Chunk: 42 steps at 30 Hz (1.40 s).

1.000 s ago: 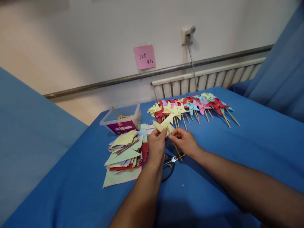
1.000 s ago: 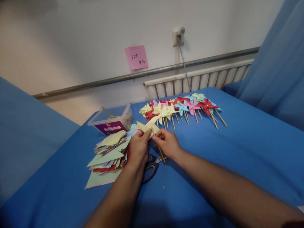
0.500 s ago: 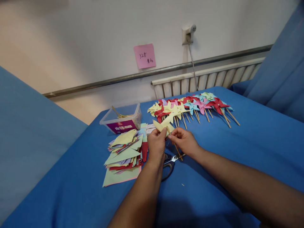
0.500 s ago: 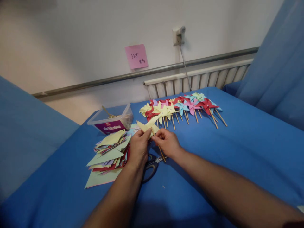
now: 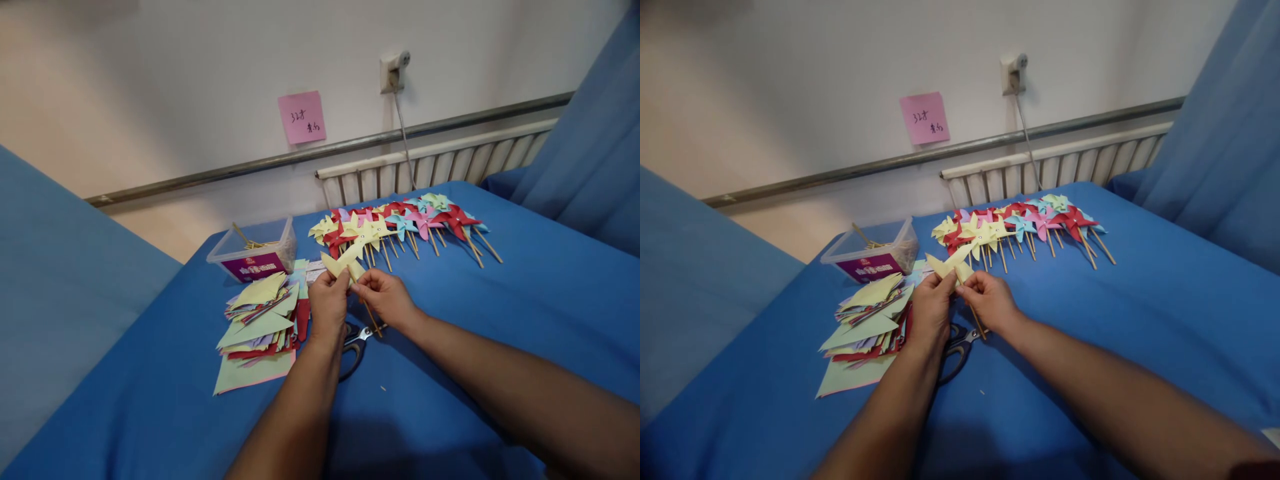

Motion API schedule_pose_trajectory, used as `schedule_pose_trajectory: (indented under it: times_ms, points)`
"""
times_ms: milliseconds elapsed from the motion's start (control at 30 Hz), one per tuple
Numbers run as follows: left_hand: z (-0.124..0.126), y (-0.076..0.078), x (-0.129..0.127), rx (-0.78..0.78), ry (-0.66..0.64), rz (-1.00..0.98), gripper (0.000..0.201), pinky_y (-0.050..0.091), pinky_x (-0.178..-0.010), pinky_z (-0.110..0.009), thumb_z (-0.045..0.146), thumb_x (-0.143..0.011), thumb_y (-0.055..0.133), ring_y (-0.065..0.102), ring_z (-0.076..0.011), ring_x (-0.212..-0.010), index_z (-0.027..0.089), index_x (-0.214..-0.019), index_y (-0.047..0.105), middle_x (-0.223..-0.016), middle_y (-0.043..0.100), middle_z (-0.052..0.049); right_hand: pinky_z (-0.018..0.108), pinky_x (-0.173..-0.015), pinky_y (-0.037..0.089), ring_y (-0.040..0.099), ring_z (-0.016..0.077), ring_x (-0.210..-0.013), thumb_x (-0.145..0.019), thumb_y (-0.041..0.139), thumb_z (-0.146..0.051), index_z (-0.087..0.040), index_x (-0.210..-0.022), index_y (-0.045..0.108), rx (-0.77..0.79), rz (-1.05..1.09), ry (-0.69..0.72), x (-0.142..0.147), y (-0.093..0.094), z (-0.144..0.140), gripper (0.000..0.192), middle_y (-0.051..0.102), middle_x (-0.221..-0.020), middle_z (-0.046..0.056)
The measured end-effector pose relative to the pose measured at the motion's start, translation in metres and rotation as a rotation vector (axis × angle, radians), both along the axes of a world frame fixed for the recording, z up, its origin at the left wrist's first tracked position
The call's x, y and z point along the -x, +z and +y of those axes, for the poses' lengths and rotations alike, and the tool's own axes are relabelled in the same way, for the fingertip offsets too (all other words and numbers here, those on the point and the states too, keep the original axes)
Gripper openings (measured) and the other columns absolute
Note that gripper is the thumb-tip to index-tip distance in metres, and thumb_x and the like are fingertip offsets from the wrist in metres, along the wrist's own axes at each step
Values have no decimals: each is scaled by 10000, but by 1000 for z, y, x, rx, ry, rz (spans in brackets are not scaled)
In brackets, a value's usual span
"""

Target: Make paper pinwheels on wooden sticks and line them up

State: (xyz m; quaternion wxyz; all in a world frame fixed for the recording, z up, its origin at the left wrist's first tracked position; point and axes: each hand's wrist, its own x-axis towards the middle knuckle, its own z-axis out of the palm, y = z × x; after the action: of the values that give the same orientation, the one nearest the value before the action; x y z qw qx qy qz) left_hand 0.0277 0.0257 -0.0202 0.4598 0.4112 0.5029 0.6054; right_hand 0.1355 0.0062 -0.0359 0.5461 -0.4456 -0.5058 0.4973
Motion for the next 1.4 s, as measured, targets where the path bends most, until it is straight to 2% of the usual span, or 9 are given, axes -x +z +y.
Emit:
schedule_pose_trajectory:
  times_ms: [200,533,1000,1400]
  points:
    - [0,-2,3,-34,4,12,305,401,-566,-244,375,-618,760,503,-107,-522,121,-781,713,-583,600,5,197,-381,306,403,70,-414,-729,628,-467,-193,-724,552,52,35,35,0,8,-5,285,547,-555,-47]
    - [0,-1,3,-49,35,71,281,402,-569,-239,373,-639,743,508,-118,-555,119,-752,703,-551,547,20,185,-397,321,424,61,-413,-736,617,-446,-196,-718,542,43,41,86,0,7,-5,261,557,-557,-55]
    - [-1,3,2,-43,58,78,299,359,-526,-224,391,-622,747,484,-105,-534,118,-734,696,-588,588,8,197,-417,336,419,69,-422,-754,596,-468,-202,-741,544,28,61,104,1,1,-3,272,541,-551,-60]
    - [-3,4,0,-43,41,45,302,402,-555,-244,385,-621,745,527,-121,-554,118,-751,692,-612,612,-3,204,-427,333,424,72,-427,-754,601,-457,-196,-748,537,19,58,104,0,4,-5,269,547,-563,-58]
